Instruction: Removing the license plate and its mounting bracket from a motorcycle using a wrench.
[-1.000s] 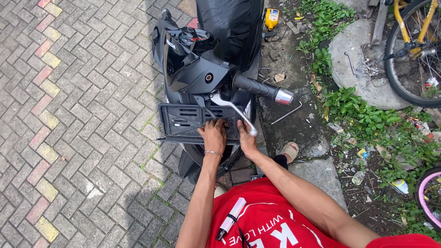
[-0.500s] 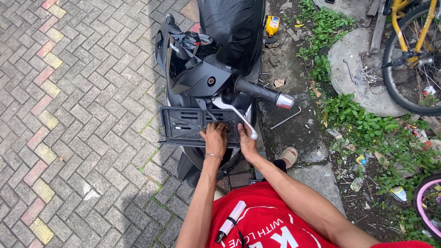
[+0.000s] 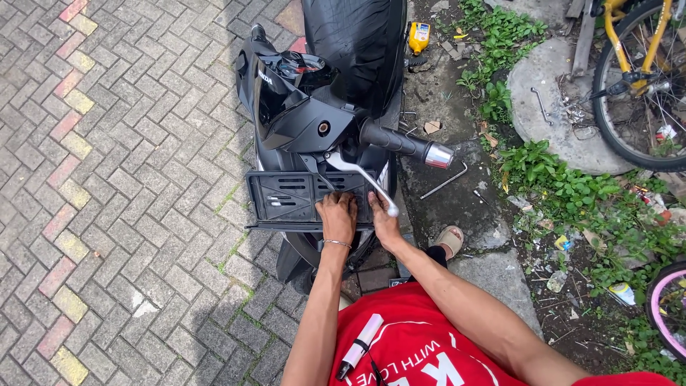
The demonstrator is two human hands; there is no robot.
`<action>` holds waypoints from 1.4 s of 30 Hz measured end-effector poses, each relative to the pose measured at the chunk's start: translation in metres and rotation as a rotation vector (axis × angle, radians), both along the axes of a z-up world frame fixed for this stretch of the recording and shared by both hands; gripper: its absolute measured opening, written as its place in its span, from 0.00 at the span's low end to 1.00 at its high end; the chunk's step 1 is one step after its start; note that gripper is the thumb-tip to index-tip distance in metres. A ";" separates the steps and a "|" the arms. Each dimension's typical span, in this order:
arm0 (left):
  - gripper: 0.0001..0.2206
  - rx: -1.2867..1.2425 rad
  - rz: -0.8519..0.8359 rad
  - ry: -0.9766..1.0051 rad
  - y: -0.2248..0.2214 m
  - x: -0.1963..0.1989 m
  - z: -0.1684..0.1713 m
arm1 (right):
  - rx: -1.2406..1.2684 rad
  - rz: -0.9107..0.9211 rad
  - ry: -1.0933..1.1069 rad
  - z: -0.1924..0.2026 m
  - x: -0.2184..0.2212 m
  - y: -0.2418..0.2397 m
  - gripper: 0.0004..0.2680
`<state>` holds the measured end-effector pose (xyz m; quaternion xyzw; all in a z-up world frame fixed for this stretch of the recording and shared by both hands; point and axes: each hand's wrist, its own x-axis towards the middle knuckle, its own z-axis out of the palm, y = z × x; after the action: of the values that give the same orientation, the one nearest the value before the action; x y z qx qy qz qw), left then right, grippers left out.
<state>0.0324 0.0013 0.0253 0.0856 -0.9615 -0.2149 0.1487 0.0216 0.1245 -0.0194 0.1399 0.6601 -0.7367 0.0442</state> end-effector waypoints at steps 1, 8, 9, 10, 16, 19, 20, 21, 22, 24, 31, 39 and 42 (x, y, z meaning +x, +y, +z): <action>0.04 -0.038 -0.077 0.039 -0.004 -0.001 0.000 | -0.002 0.007 -0.001 -0.007 -0.002 0.001 0.17; 0.05 -0.349 -0.500 0.149 -0.033 -0.021 -0.023 | -0.055 0.015 -0.005 0.004 -0.002 0.002 0.18; 0.05 -0.349 -0.499 0.153 -0.038 -0.025 -0.018 | -0.054 0.016 -0.002 0.001 -0.004 0.002 0.18; 0.06 -0.394 -0.586 0.159 -0.042 -0.027 -0.013 | -0.042 0.022 0.004 -0.002 -0.006 0.003 0.17; 0.11 -0.323 -0.494 -0.067 -0.049 -0.012 0.017 | 0.039 0.027 0.049 -0.008 -0.002 0.002 0.15; 0.16 -0.100 -0.260 -0.200 -0.046 0.004 0.023 | 0.087 0.019 0.052 -0.009 0.001 0.003 0.15; 0.15 -0.002 -0.162 -0.233 -0.045 0.012 0.021 | 0.110 0.030 0.061 -0.013 0.003 0.004 0.15; 0.15 0.001 -0.160 -0.242 -0.041 0.018 0.017 | 0.111 0.033 0.051 -0.015 0.011 0.006 0.15; 0.13 0.023 -0.131 -0.237 -0.040 0.018 0.016 | 0.120 0.026 0.055 -0.016 0.010 0.007 0.15; 0.11 0.047 -0.098 -0.232 -0.034 0.016 0.015 | 0.131 0.023 0.058 -0.017 0.009 0.008 0.15; 0.11 0.104 0.018 -0.186 -0.006 0.006 0.006 | 0.179 0.047 0.127 -0.021 0.006 0.012 0.15; 0.08 0.072 0.105 -0.100 0.006 0.003 -0.003 | 0.139 0.048 0.138 -0.016 0.003 0.010 0.15; 0.07 0.049 0.079 -0.081 0.005 0.001 -0.005 | 0.139 0.022 0.114 -0.008 0.006 0.007 0.14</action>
<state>0.0333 0.0061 0.0204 0.1355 -0.9570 -0.2287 0.1158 0.0276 0.1316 -0.0276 0.0934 0.7127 -0.6952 0.0050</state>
